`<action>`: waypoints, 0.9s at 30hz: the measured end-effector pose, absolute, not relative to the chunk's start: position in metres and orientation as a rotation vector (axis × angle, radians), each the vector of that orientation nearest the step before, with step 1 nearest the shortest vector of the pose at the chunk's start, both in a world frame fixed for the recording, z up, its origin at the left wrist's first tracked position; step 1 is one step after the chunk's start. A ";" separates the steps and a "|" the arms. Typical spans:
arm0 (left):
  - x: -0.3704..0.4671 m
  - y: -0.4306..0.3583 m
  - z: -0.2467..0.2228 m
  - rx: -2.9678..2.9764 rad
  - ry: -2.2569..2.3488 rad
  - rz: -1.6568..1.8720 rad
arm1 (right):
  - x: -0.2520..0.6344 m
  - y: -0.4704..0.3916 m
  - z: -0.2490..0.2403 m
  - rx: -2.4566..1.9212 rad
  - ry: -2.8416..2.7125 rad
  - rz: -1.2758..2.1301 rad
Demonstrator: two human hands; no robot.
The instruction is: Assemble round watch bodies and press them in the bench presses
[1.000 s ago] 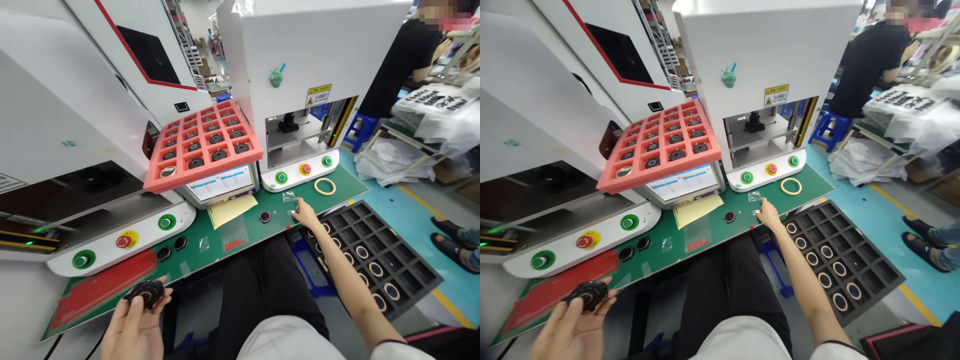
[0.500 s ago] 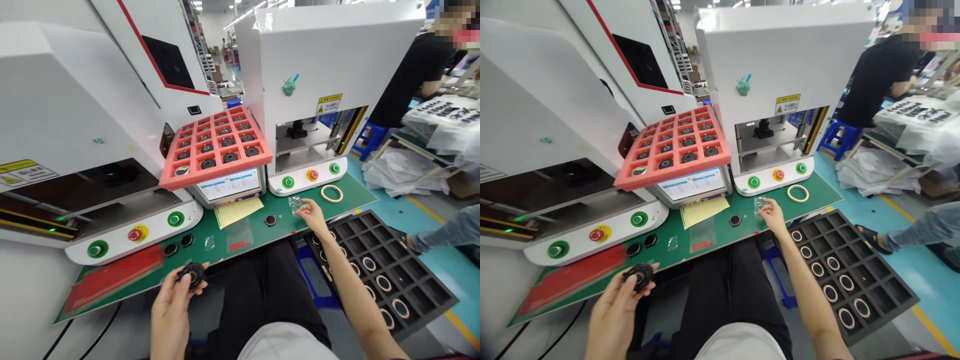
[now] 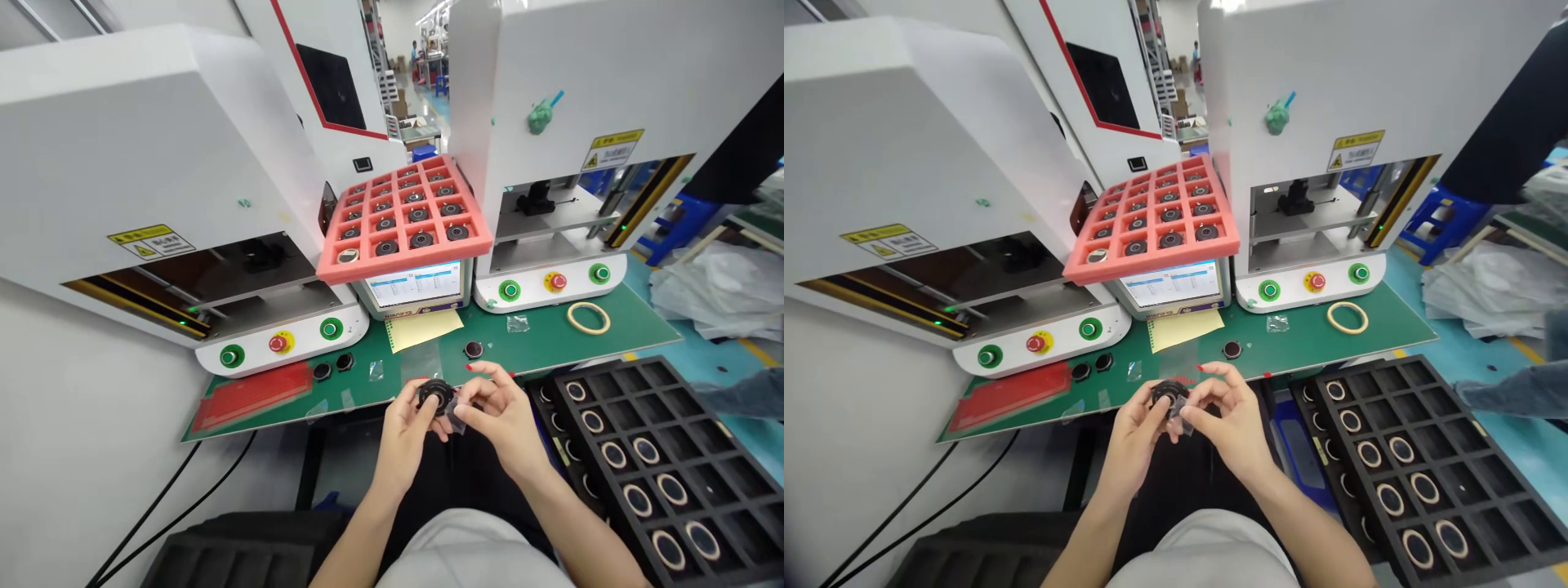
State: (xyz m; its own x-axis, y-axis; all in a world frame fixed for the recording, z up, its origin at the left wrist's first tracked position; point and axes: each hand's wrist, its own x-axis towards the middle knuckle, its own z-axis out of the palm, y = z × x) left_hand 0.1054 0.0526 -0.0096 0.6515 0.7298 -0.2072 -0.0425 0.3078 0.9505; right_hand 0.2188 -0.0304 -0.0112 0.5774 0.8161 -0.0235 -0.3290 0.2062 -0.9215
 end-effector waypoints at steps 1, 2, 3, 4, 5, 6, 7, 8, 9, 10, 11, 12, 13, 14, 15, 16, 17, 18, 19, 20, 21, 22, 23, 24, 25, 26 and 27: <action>0.106 0.052 -0.010 1.193 0.717 0.575 | 0.217 -0.030 -0.010 -1.141 -0.563 0.832; 0.106 0.052 -0.010 1.217 0.719 0.576 | 0.215 -0.029 -0.009 -1.197 -0.586 0.795; 0.105 0.052 -0.011 1.232 0.720 0.573 | 0.213 -0.029 -0.008 -1.249 -0.607 0.749; 0.105 0.052 -0.012 1.239 0.718 0.570 | 0.212 -0.028 -0.007 -1.294 -0.624 0.701; 0.104 0.052 -0.012 1.244 0.713 0.571 | 0.211 -0.028 -0.005 -1.331 -0.637 0.660; 0.103 0.052 -0.013 1.249 0.706 0.574 | 0.211 -0.027 -0.004 -1.360 -0.648 0.629; 0.102 0.051 -0.014 1.255 0.699 0.579 | 0.210 -0.027 -0.003 -1.381 -0.656 0.611; 0.101 0.051 -0.014 1.264 0.691 0.582 | 0.210 -0.026 -0.002 -1.395 -0.660 0.606; 0.100 0.050 -0.014 1.271 0.683 0.587 | 0.211 -0.025 -0.001 -1.403 -0.662 0.610; 0.099 0.050 -0.014 1.275 0.672 0.588 | 0.211 -0.024 -0.001 -1.407 -0.659 0.619; 0.099 0.050 -0.013 1.279 0.658 0.585 | 0.211 -0.024 0.000 -1.406 -0.653 0.630; 0.098 0.049 -0.012 1.284 0.641 0.580 | 0.212 -0.023 0.000 -1.405 -0.647 0.640; 0.098 0.049 -0.010 1.293 0.624 0.572 | 0.212 -0.023 0.000 -1.404 -0.642 0.648; 0.098 0.048 -0.009 1.304 0.611 0.561 | 0.211 -0.023 -0.001 -1.403 -0.638 0.648; 0.099 0.048 -0.007 1.315 0.605 0.548 | 0.211 -0.023 -0.001 -1.402 -0.638 0.641; 0.099 0.048 -0.005 1.326 0.604 0.533 | 0.211 -0.023 -0.002 -1.401 -0.642 0.628; 0.099 0.048 -0.004 1.336 0.609 0.515 | 0.210 -0.023 -0.004 -1.401 -0.647 0.607; 0.100 0.048 -0.003 1.343 0.618 0.497 | 0.210 -0.022 -0.005 -1.403 -0.651 0.574; 0.100 0.048 -0.003 1.347 0.628 0.480 | 0.211 -0.022 -0.007 -1.405 -0.652 0.534; 0.100 0.049 -0.003 1.349 0.636 0.466 | 0.212 -0.022 -0.009 -1.402 -0.649 0.500; 0.099 0.049 -0.004 1.348 0.646 0.456 | 0.214 -0.021 -0.011 -1.385 -0.641 0.486; 0.099 0.050 -0.004 1.345 0.656 0.453 | 0.217 -0.020 -0.013 -1.352 -0.626 0.505; 0.098 0.050 -0.004 1.339 0.668 0.455 | 0.221 -0.020 -0.015 -1.306 -0.606 0.557; 0.098 0.050 -0.004 1.332 0.678 0.456 | 0.224 -0.020 -0.016 -1.253 -0.586 0.634; 0.097 0.050 -0.004 1.328 0.680 0.451 | 0.228 -0.021 -0.018 -1.207 -0.572 0.716; 0.097 0.049 -0.003 1.326 0.675 0.448 | 0.230 -0.022 -0.019 -1.178 -0.567 0.791; 0.098 0.047 -0.003 1.325 0.668 0.448 | 0.231 -0.024 -0.021 -1.167 -0.566 0.845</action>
